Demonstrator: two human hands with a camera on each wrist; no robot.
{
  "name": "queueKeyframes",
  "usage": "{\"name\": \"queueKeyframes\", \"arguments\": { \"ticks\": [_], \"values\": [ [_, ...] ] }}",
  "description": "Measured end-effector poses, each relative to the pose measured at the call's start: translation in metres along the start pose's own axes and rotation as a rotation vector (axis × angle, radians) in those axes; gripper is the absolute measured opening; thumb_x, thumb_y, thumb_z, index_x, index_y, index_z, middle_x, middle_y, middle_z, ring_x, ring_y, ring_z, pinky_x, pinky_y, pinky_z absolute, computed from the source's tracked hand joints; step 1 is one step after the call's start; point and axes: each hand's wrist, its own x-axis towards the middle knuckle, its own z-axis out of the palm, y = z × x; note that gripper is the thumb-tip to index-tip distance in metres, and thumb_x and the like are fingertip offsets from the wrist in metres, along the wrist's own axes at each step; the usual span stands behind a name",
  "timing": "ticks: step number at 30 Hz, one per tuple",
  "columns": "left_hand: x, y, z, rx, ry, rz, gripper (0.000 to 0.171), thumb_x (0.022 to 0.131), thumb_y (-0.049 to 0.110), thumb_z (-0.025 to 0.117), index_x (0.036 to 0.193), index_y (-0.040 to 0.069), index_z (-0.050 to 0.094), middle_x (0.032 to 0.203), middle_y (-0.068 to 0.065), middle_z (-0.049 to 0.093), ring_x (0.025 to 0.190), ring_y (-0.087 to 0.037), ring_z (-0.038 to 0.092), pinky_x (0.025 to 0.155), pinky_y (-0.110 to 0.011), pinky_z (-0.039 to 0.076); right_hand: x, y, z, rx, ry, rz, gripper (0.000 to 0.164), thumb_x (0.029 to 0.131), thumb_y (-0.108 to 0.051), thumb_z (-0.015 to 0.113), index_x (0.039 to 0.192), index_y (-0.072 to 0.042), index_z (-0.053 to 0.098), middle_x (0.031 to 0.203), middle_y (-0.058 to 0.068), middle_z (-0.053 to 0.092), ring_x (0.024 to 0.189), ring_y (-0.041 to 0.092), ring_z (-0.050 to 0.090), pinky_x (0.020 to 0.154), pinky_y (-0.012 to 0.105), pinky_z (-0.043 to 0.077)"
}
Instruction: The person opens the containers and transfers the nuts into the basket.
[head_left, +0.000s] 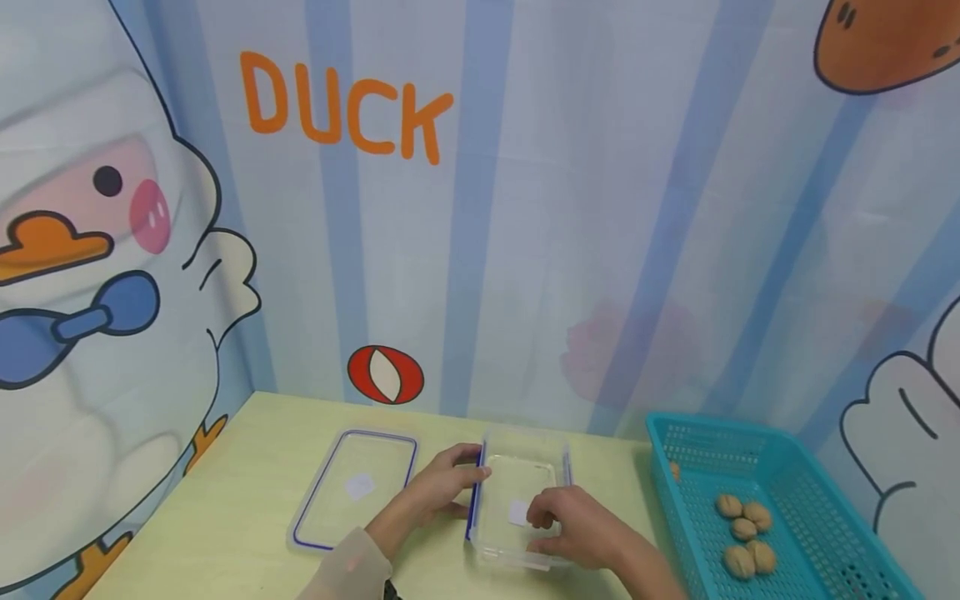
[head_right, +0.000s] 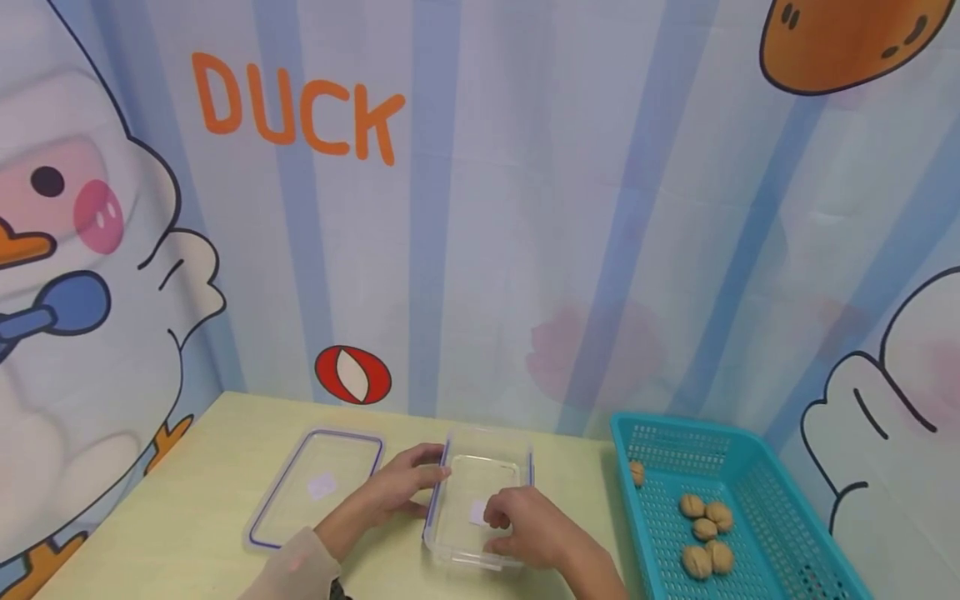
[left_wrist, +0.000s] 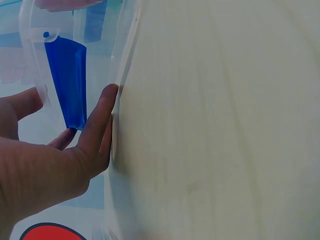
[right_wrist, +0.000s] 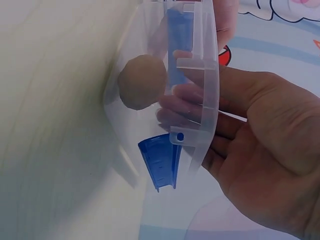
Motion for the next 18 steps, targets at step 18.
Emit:
{"name": "queueKeyframes", "arguments": {
  "ticks": [18],
  "values": [
    [0.0,-0.002,-0.002,-0.001,-0.008,0.0,0.063,0.104,0.022,0.07,0.157,0.001,0.044,0.152,-0.023,0.051,0.137,-0.046,0.052,0.09,-0.057,0.061,0.012,-0.003,0.007,-0.143,-0.058,0.014,0.026,0.086,-0.006,0.084,0.073,-0.013,0.063,0.065,-0.013,0.045,0.061,0.004,0.037,0.057,0.026,0.037]
  ]
}}
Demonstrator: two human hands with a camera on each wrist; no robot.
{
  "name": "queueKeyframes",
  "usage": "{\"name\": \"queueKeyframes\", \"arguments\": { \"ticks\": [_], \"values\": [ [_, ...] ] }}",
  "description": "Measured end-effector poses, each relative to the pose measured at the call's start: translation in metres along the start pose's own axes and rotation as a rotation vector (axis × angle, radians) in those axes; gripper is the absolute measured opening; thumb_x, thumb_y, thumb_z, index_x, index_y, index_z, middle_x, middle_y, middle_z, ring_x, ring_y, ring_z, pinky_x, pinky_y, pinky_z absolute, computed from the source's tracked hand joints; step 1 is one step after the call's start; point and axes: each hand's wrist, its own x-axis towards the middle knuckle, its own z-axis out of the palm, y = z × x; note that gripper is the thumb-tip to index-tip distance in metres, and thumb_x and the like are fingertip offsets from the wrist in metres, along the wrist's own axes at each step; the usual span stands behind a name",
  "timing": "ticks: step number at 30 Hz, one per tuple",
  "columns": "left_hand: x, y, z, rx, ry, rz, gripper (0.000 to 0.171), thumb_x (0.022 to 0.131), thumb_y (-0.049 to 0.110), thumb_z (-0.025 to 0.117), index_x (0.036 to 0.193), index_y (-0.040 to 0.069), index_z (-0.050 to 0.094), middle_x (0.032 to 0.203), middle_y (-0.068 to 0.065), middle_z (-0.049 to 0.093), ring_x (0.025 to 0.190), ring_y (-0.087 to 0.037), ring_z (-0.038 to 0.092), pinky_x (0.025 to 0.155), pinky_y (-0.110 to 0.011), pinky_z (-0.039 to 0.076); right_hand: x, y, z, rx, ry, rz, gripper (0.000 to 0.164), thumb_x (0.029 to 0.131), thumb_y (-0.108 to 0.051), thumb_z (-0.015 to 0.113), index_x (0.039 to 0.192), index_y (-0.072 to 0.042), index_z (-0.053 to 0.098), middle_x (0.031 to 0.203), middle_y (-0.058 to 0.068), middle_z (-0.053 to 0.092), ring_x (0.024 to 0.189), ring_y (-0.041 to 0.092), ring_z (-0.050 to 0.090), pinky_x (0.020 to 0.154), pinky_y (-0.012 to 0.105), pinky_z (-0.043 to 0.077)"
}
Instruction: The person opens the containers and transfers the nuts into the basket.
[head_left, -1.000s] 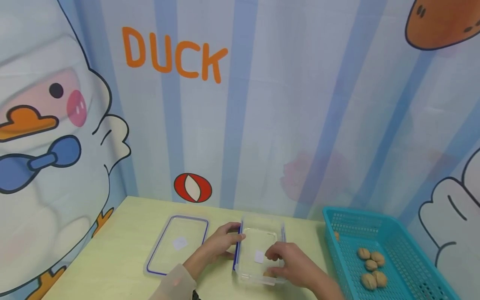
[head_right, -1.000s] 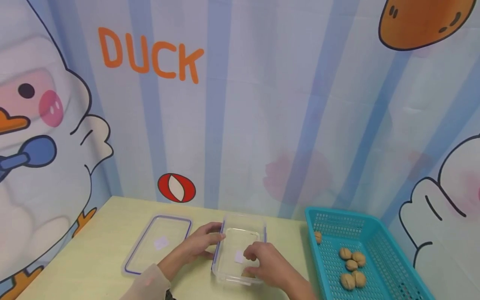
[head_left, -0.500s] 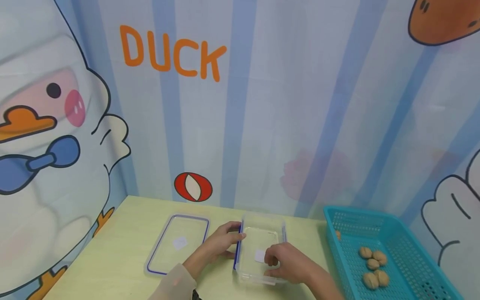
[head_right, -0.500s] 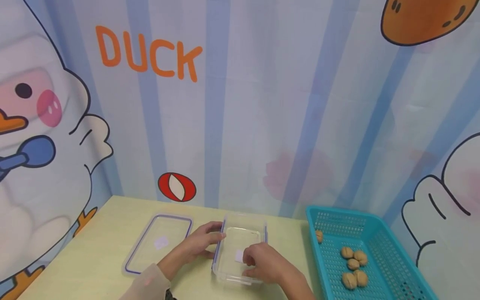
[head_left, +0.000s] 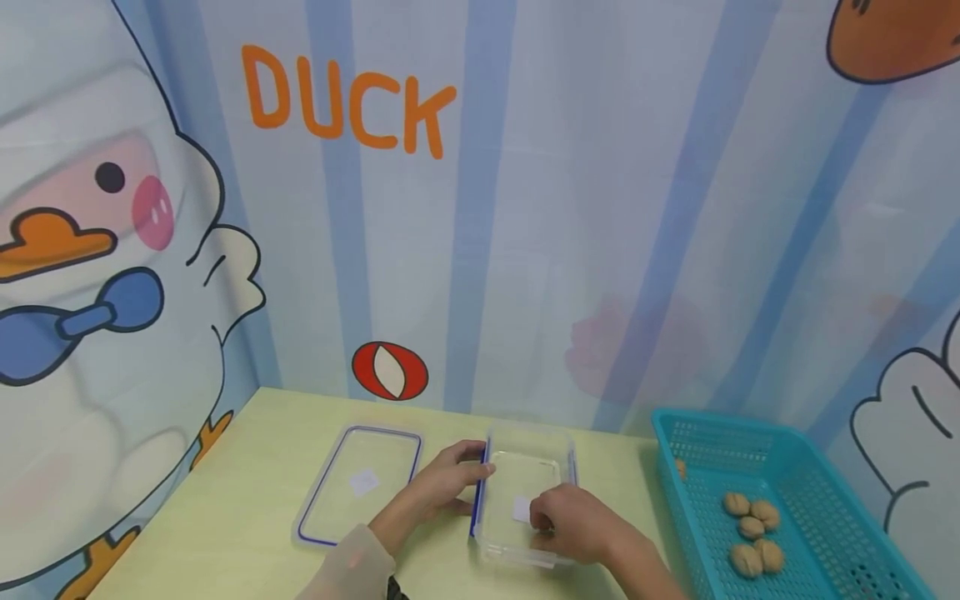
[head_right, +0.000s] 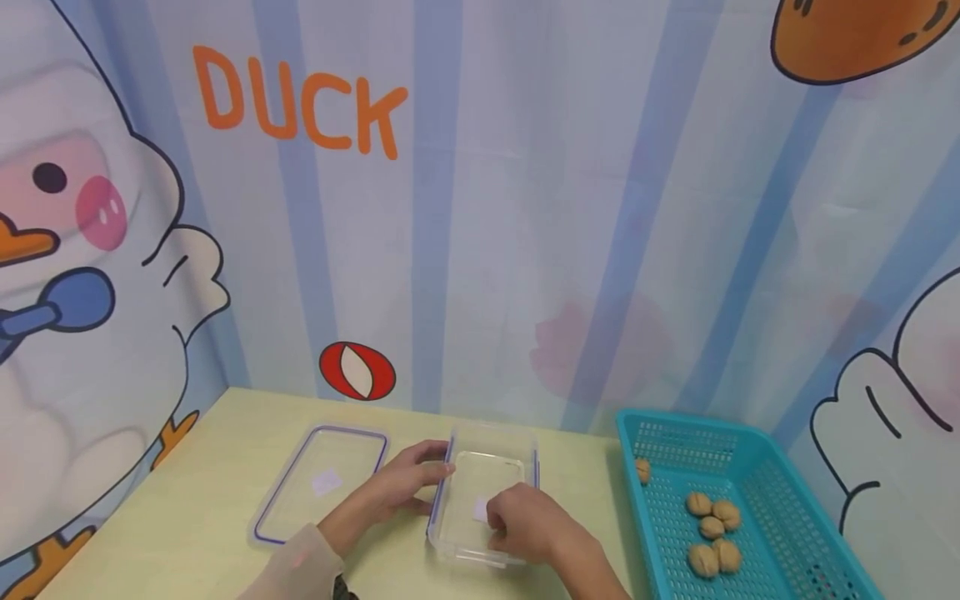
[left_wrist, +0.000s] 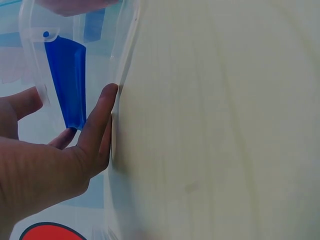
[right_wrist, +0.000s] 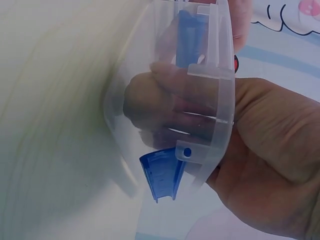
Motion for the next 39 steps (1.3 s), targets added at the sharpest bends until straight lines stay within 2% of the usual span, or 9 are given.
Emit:
{"name": "queueKeyframes", "arguments": {
  "ticks": [5,8,10,15,21,26,31,35,39],
  "values": [
    [-0.001,0.0,0.001,0.001,0.0,0.002,0.062,0.104,0.022,0.069,0.157,0.001,0.044,0.153,-0.024,0.051,0.137,-0.046,0.052,0.089,-0.057,0.061,-0.001,0.002,0.003,0.019,0.06,-0.006,0.017,0.085,-0.005,0.084,0.08,-0.013,0.069,0.071,-0.01,0.056,0.066,0.003,0.049,0.062,0.025,0.047],
    [-0.001,0.001,0.001,0.007,0.008,0.002,0.062,0.104,0.022,0.069,0.157,0.0,0.044,0.153,-0.024,0.051,0.137,-0.046,0.052,0.089,-0.057,0.061,-0.002,0.002,0.004,0.093,0.121,-0.019,0.01,0.086,-0.005,0.082,0.092,-0.008,0.075,0.082,-0.004,0.067,0.076,0.006,0.061,0.071,0.027,0.056],
    [-0.002,0.002,0.001,0.015,0.011,0.004,0.063,0.104,0.022,0.069,0.157,0.0,0.043,0.153,-0.023,0.05,0.137,-0.046,0.052,0.089,-0.056,0.061,-0.003,0.002,0.002,0.143,0.154,-0.032,0.011,0.088,-0.005,0.082,0.099,-0.005,0.077,0.09,-0.001,0.071,0.083,0.009,0.066,0.077,0.029,0.059],
    [-0.002,0.004,0.0,0.019,0.018,0.002,0.062,0.104,0.023,0.069,0.157,0.001,0.044,0.152,-0.022,0.052,0.136,-0.046,0.053,0.089,-0.056,0.062,-0.01,-0.003,-0.008,0.198,0.215,-0.026,0.013,0.094,-0.011,0.081,0.106,-0.007,0.078,0.097,-0.005,0.072,0.087,0.009,0.067,0.079,0.033,0.061],
    [-0.002,0.003,0.002,0.019,0.015,0.006,0.062,0.104,0.022,0.069,0.157,0.0,0.043,0.149,-0.023,0.054,0.136,-0.047,0.052,0.087,-0.055,0.062,-0.037,-0.014,-0.028,0.163,0.359,-0.072,0.01,0.099,-0.02,0.079,0.107,-0.017,0.076,0.099,-0.011,0.07,0.087,0.006,0.067,0.076,0.03,0.06],
    [-0.002,0.004,0.002,0.013,0.006,-0.003,0.063,0.103,0.022,0.069,0.157,0.0,0.043,0.149,-0.023,0.054,0.136,-0.046,0.052,0.087,-0.055,0.062,-0.067,-0.015,-0.049,0.083,0.463,-0.068,0.017,0.096,-0.022,0.081,0.112,-0.022,0.075,0.103,-0.013,0.071,0.089,0.006,0.067,0.073,0.029,0.059],
    [-0.001,0.004,0.002,0.01,0.0,-0.015,0.064,0.103,0.022,0.07,0.157,0.001,0.043,0.15,-0.022,0.053,0.135,-0.044,0.053,0.087,-0.053,0.062,-0.099,-0.006,-0.068,0.019,0.516,0.058,0.026,0.091,-0.021,0.086,0.115,-0.02,0.075,0.106,-0.014,0.072,0.092,0.008,0.069,0.074,0.031,0.059],
    [0.0,0.003,0.001,0.016,0.005,-0.015,0.064,0.103,0.023,0.07,0.157,0.001,0.043,0.15,-0.021,0.054,0.135,-0.043,0.054,0.085,-0.052,0.062,-0.123,0.007,-0.078,0.017,0.503,0.237,0.025,0.094,-0.031,0.082,0.117,-0.023,0.075,0.109,-0.015,0.071,0.096,0.01,0.071,0.078,0.032,0.06],
    [0.001,0.001,0.0,0.015,0.008,-0.015,0.064,0.103,0.024,0.07,0.157,0.001,0.043,0.149,-0.021,0.054,0.135,-0.044,0.053,0.085,-0.053,0.062,-0.144,0.021,-0.083,0.045,0.511,0.367,0.03,0.097,-0.04,0.078,0.121,-0.022,0.075,0.114,-0.007,0.074,0.1,0.02,0.073,0.079,0.039,0.062]
  ]
}}
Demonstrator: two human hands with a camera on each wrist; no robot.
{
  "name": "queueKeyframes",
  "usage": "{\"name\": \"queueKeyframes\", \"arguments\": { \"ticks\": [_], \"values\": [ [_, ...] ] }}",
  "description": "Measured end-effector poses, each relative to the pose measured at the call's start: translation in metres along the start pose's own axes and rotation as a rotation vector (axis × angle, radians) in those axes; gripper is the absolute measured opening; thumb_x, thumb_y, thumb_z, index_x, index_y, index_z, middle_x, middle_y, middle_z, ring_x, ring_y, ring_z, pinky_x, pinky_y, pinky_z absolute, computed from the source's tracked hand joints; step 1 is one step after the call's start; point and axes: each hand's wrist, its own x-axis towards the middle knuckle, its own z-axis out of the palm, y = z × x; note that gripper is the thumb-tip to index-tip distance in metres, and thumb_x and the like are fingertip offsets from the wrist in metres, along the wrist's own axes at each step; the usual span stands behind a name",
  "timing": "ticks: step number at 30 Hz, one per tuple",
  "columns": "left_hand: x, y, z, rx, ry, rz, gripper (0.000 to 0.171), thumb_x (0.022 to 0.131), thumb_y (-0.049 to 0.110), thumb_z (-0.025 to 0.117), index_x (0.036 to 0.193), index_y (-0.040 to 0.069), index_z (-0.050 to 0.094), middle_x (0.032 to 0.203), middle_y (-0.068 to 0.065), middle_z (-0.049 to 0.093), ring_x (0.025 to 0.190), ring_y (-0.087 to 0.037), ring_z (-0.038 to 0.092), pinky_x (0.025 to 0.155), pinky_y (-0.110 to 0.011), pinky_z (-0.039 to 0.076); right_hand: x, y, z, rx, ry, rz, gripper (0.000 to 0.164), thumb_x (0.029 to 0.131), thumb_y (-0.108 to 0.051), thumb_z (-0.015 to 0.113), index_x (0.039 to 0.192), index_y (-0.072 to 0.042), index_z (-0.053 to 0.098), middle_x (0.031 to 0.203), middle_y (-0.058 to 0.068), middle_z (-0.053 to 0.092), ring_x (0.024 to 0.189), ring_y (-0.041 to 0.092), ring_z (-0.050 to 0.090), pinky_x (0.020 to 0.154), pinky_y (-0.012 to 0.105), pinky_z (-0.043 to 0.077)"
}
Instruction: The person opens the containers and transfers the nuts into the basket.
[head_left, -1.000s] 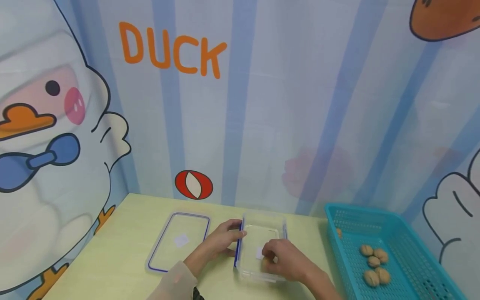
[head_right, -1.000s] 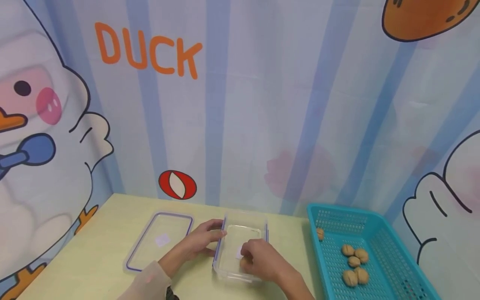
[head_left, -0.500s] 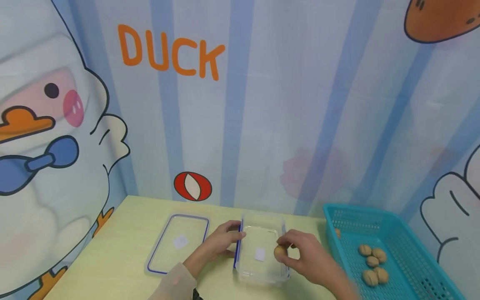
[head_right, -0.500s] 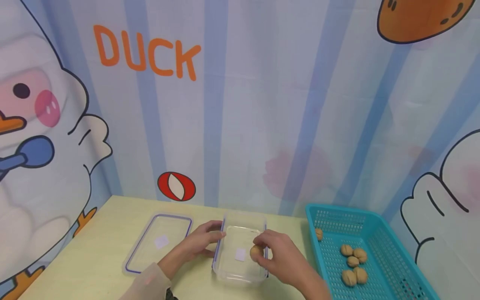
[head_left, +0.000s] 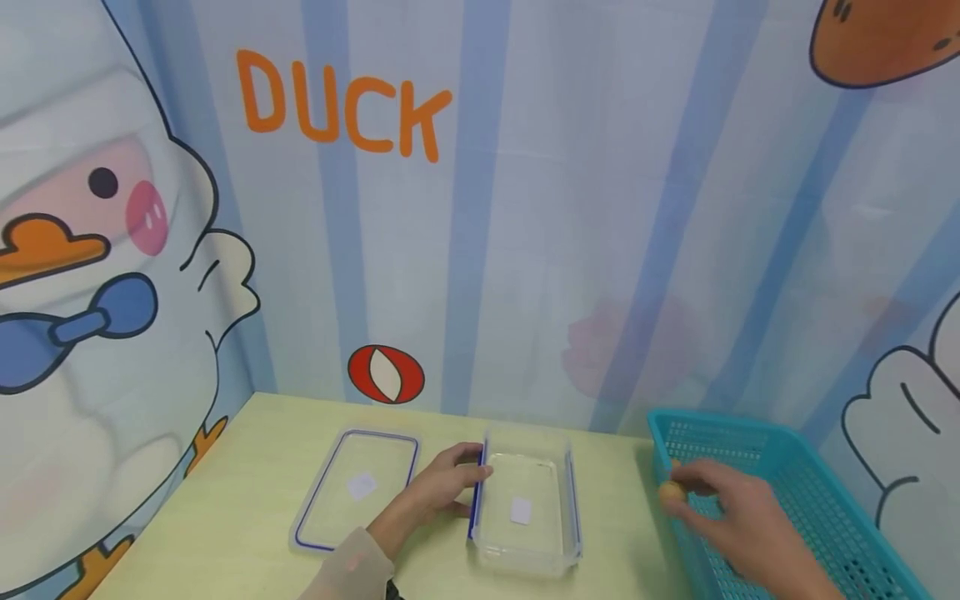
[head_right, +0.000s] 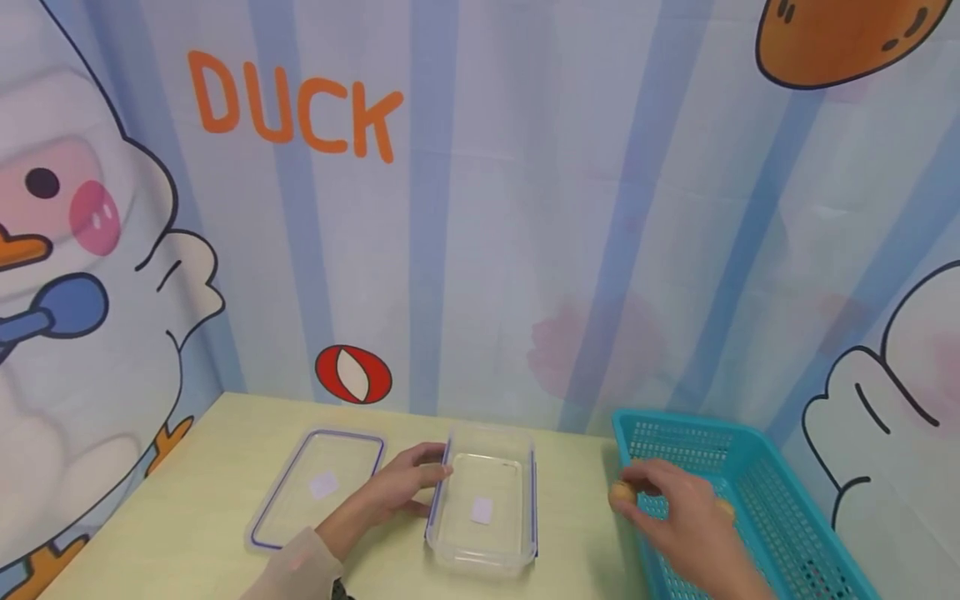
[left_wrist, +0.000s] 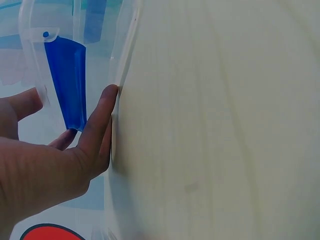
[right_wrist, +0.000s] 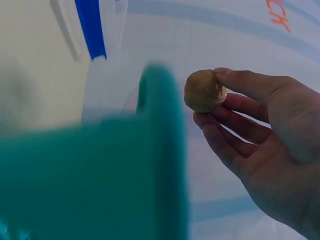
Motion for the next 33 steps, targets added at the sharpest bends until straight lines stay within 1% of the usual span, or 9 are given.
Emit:
{"name": "queueKeyframes", "arguments": {
  "ticks": [4,10,14,17,21,23,25,29,33],
  "values": [
    [0.001,-0.001,0.0,-0.004,0.0,0.001,0.065,0.103,0.024,0.07,0.157,0.001,0.043,0.15,-0.022,0.054,0.136,-0.045,0.053,0.086,-0.054,0.062,-0.008,0.019,-0.009,0.02,-0.013,0.093,0.04,0.099,-0.045,0.073,0.128,-0.018,0.072,0.119,0.001,0.074,0.104,0.028,0.072,0.084,0.043,0.061],
    [0.001,-0.001,0.0,0.0,-0.001,0.003,0.065,0.104,0.024,0.07,0.158,0.001,0.042,0.151,-0.023,0.052,0.137,-0.046,0.052,0.087,-0.054,0.062,-0.011,0.045,-0.013,0.029,-0.059,0.177,0.049,0.101,-0.048,0.07,0.132,-0.01,0.07,0.12,0.007,0.074,0.104,0.029,0.071,0.085,0.044,0.061],
    [0.001,-0.001,0.0,-0.001,-0.001,0.004,0.065,0.103,0.024,0.07,0.158,0.001,0.043,0.15,-0.022,0.053,0.137,-0.046,0.052,0.087,-0.054,0.062,-0.01,0.058,-0.011,0.025,-0.098,0.241,0.057,0.102,-0.053,0.067,0.134,-0.007,0.068,0.121,0.01,0.073,0.104,0.03,0.071,0.086,0.045,0.061],
    [0.001,-0.002,-0.001,-0.001,-0.001,0.004,0.066,0.103,0.024,0.07,0.158,0.001,0.043,0.15,-0.022,0.053,0.137,-0.046,0.052,0.087,-0.054,0.062,-0.009,0.067,-0.007,0.044,-0.151,0.311,0.071,0.099,-0.064,0.063,0.137,-0.004,0.066,0.123,0.012,0.072,0.108,0.032,0.07,0.089,0.05,0.06],
    [0.001,-0.001,0.0,-0.004,-0.003,0.004,0.065,0.103,0.024,0.07,0.158,0.001,0.042,0.151,-0.023,0.052,0.137,-0.046,0.052,0.087,-0.054,0.062,-0.008,0.079,0.002,0.05,-0.199,0.349,0.08,0.098,-0.071,0.06,0.139,-0.002,0.064,0.125,0.014,0.07,0.113,0.036,0.067,0.094,0.057,0.057],
    [0.001,-0.001,0.0,-0.008,-0.005,0.004,0.065,0.103,0.024,0.07,0.158,0.001,0.042,0.152,-0.023,0.052,0.137,-0.046,0.051,0.086,-0.054,0.062,-0.008,0.083,0.007,0.043,-0.205,0.339,0.078,0.099,-0.068,0.06,0.138,-0.001,0.064,0.125,0.014,0.07,0.113,0.037,0.067,0.095,0.059,0.056],
    [0.001,-0.001,0.0,-0.012,-0.007,0.004,0.065,0.103,0.023,0.07,0.158,0.001,0.042,0.152,-0.023,0.051,0.137,-0.046,0.051,0.086,-0.054,0.062,-0.006,0.085,0.013,0.035,-0.209,0.331,0.074,0.099,-0.065,0.062,0.135,-0.001,0.066,0.123,0.013,0.071,0.111,0.037,0.068,0.093,0.057,0.057],
    [0.001,-0.001,0.0,-0.013,-0.006,0.005,0.065,0.103,0.023,0.07,0.158,0.001,0.042,0.153,-0.023,0.05,0.137,-0.046,0.051,0.086,-0.054,0.062,-0.001,0.087,0.021,0.051,-0.22,0.308,0.058,0.099,-0.052,0.071,0.128,-0.002,0.07,0.118,0.009,0.073,0.107,0.034,0.071,0.089,0.049,0.06],
    [0.0,0.0,0.0,-0.01,-0.005,0.006,0.065,0.103,0.024,0.07,0.158,0.001,0.042,0.154,-0.022,0.049,0.137,-0.046,0.051,0.086,-0.053,0.062,0.001,0.088,0.023,0.065,-0.245,0.303,0.048,0.099,-0.041,0.075,0.125,-0.001,0.072,0.116,0.01,0.074,0.105,0.033,0.072,0.087,0.045,0.061]
  ]
}}
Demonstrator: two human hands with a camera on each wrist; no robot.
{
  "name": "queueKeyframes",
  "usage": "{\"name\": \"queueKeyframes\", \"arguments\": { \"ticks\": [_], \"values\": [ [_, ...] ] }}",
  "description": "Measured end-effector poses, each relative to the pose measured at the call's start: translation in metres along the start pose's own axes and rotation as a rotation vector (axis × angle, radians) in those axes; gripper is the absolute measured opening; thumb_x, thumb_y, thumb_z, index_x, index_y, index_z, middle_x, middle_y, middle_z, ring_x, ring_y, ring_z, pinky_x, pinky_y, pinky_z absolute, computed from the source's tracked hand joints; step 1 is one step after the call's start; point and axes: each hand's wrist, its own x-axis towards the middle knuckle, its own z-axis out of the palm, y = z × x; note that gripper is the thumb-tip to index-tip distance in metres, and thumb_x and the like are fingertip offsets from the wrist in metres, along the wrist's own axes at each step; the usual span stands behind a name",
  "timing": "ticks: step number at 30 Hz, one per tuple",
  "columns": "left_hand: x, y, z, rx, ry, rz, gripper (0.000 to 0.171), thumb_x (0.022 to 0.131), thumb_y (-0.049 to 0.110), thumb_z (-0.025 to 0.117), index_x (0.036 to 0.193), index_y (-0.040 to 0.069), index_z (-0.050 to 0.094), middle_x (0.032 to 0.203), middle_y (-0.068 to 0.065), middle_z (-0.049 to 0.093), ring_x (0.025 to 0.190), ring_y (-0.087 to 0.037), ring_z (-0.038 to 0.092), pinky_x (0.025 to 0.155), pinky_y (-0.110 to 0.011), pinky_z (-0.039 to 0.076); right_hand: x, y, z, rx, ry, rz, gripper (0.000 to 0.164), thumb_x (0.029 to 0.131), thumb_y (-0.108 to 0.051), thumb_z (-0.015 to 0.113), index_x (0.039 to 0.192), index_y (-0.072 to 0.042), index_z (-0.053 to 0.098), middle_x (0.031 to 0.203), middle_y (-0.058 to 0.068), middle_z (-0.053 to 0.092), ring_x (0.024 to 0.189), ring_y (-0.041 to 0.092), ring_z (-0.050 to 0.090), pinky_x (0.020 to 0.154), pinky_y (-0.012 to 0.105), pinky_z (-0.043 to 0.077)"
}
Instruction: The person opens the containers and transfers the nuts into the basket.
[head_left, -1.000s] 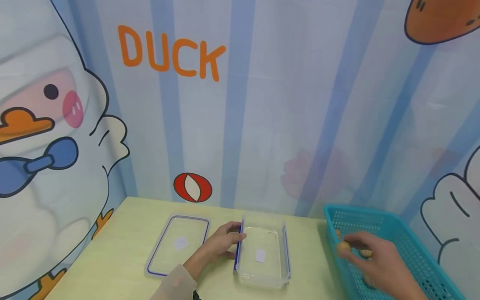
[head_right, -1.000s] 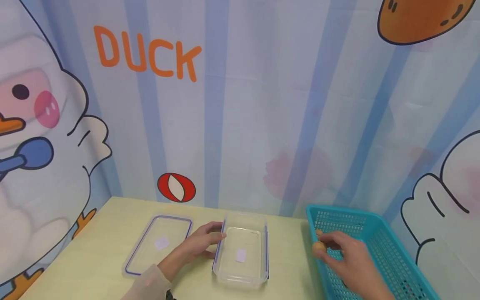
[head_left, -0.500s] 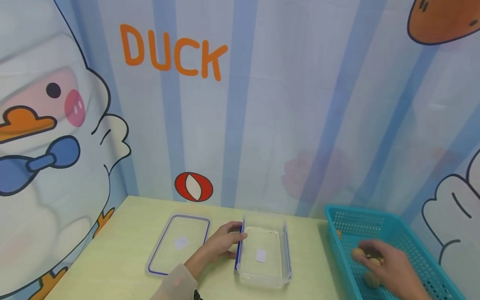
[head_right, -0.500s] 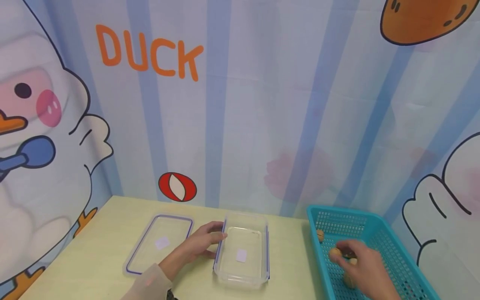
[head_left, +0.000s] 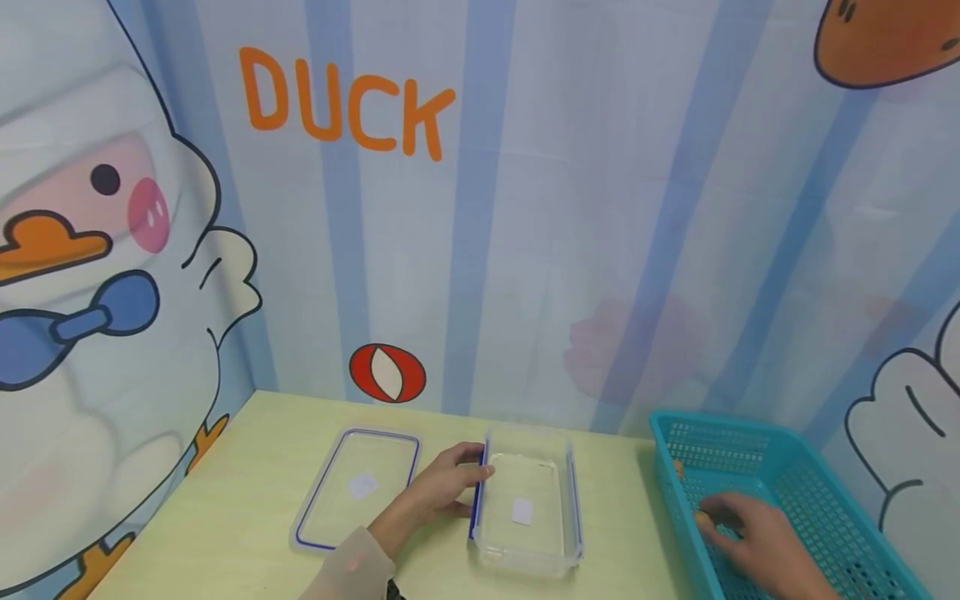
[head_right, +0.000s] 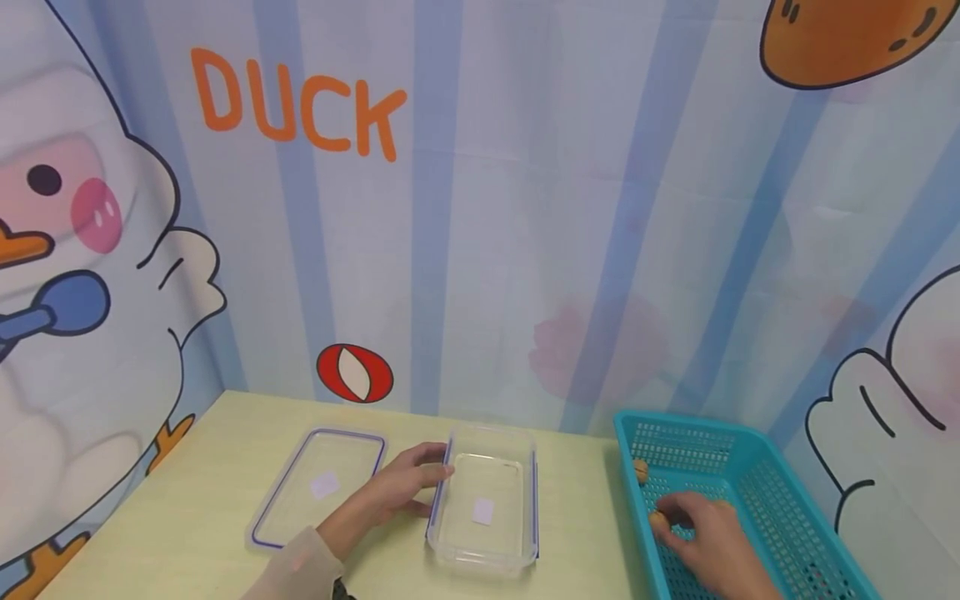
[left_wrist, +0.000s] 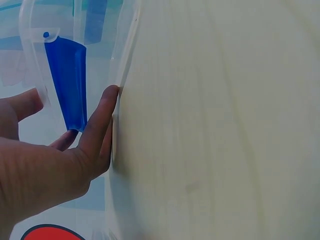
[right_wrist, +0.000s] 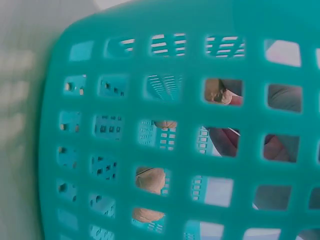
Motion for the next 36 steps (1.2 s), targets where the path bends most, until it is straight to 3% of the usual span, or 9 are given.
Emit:
{"name": "queueKeyframes", "arguments": {
  "ticks": [7,14,20,24,28,32,36],
  "values": [
    [-0.002,0.002,0.0,0.003,0.007,-0.014,0.065,0.103,0.023,0.07,0.158,0.001,0.043,0.156,-0.022,0.048,0.137,-0.044,0.052,0.086,-0.053,0.062,0.001,0.001,-0.001,-0.04,-0.028,-0.019,0.049,0.1,-0.04,0.073,0.124,0.002,0.071,0.114,0.012,0.074,0.101,0.032,0.072,0.084,0.045,0.061],
    [-0.002,0.006,0.0,0.01,0.001,-0.012,0.065,0.103,0.023,0.07,0.157,0.001,0.043,0.153,-0.022,0.051,0.136,-0.044,0.053,0.083,-0.05,0.063,-0.002,0.003,-0.003,-0.009,-0.018,-0.002,0.054,0.097,-0.042,0.076,0.128,0.002,0.069,0.117,0.013,0.073,0.104,0.032,0.072,0.088,0.045,0.061],
    [-0.002,0.007,0.001,0.046,0.012,0.005,0.064,0.103,0.023,0.071,0.157,0.0,0.043,0.153,-0.024,0.05,0.134,-0.044,0.055,0.083,-0.049,0.063,-0.004,0.0,-0.005,-0.024,0.0,-0.031,0.047,0.097,-0.034,0.078,0.126,0.002,0.07,0.115,0.012,0.074,0.099,0.029,0.072,0.083,0.045,0.061],
    [-0.005,0.007,0.0,0.151,0.034,0.039,0.063,0.105,0.028,0.07,0.156,0.001,0.044,0.154,-0.027,0.047,0.128,-0.044,0.06,0.083,-0.048,0.064,-0.012,-0.018,-0.004,-0.08,0.037,-0.066,0.043,0.101,-0.03,0.074,0.129,0.002,0.068,0.117,0.012,0.073,0.099,0.029,0.072,0.081,0.046,0.061],
    [-0.017,0.014,-0.004,0.249,0.034,0.056,0.065,0.107,0.036,0.066,0.156,0.001,0.044,0.151,-0.028,0.05,0.12,-0.041,0.066,0.081,-0.047,0.065,-0.028,-0.052,-0.001,-0.147,0.125,-0.163,0.046,0.102,-0.031,0.072,0.135,0.001,0.066,0.123,0.015,0.07,0.102,0.033,0.071,0.08,0.048,0.061],
    [-0.038,0.038,-0.011,0.416,0.002,0.088,0.068,0.108,0.042,0.063,0.158,0.001,0.042,0.154,-0.028,0.049,0.123,-0.044,0.064,0.089,-0.054,0.062,-0.041,-0.097,0.0,-0.157,0.171,-0.251,0.064,0.102,-0.048,0.07,0.148,-0.005,0.058,0.136,0.018,0.065,0.112,0.036,0.068,0.081,0.056,0.059],
    [-0.059,0.068,-0.012,0.698,0.017,0.178,0.073,0.105,0.049,0.065,0.159,0.006,0.043,0.158,-0.025,0.045,0.138,-0.046,0.053,0.107,-0.063,0.049,-0.043,-0.138,0.001,-0.126,0.202,-0.331,0.074,0.101,-0.056,0.067,0.16,-0.017,0.046,0.153,0.018,0.053,0.132,0.044,0.057,0.09,0.066,0.055]
  ]
}}
